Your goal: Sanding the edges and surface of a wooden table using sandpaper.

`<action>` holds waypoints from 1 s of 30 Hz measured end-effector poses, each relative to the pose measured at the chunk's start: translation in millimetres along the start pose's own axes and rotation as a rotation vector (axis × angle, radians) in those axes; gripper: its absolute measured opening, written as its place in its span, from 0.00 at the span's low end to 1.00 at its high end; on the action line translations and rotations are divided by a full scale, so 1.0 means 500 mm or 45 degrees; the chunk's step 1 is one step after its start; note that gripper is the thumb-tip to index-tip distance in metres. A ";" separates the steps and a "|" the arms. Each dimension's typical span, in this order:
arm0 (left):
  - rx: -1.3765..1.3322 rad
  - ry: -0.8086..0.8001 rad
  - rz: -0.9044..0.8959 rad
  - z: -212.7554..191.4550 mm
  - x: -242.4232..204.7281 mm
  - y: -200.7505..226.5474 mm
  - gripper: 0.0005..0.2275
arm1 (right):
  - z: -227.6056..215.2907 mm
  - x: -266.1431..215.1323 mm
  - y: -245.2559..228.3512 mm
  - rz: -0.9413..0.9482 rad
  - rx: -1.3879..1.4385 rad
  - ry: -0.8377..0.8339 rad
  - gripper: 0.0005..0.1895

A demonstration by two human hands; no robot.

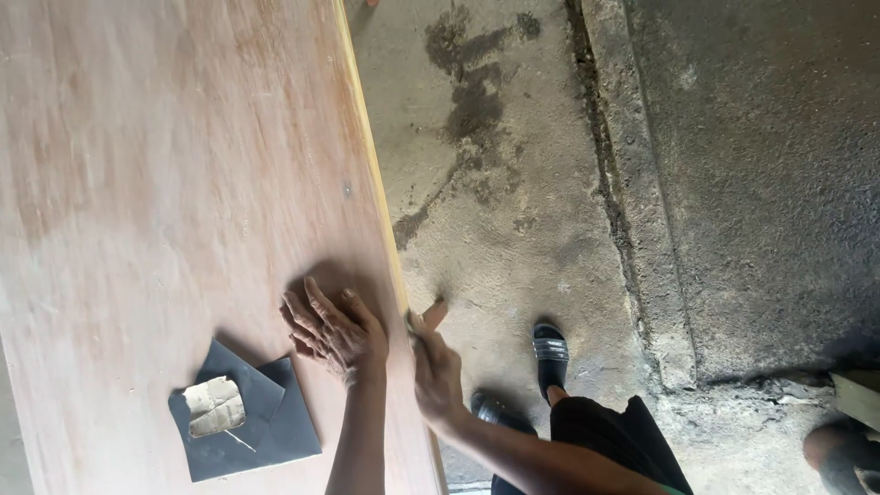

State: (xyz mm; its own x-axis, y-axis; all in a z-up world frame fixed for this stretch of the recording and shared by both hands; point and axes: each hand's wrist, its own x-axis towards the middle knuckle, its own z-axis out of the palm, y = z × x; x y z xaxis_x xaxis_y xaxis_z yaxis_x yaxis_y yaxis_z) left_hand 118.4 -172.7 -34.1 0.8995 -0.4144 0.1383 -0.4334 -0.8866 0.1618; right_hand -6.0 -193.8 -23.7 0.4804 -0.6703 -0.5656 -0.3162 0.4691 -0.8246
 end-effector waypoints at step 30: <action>-0.068 -0.053 -0.036 -0.002 -0.004 0.013 0.33 | 0.017 0.095 -0.071 -0.886 -0.564 0.222 0.27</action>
State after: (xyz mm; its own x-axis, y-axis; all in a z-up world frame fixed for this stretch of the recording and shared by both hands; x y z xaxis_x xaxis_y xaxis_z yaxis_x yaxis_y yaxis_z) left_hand 113.9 -177.6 -32.3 0.9124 -0.3989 0.0923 -0.4094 -0.8861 0.2172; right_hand 35.0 -237.4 -21.2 0.5625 -0.8195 0.1095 -0.3042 -0.3282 -0.8943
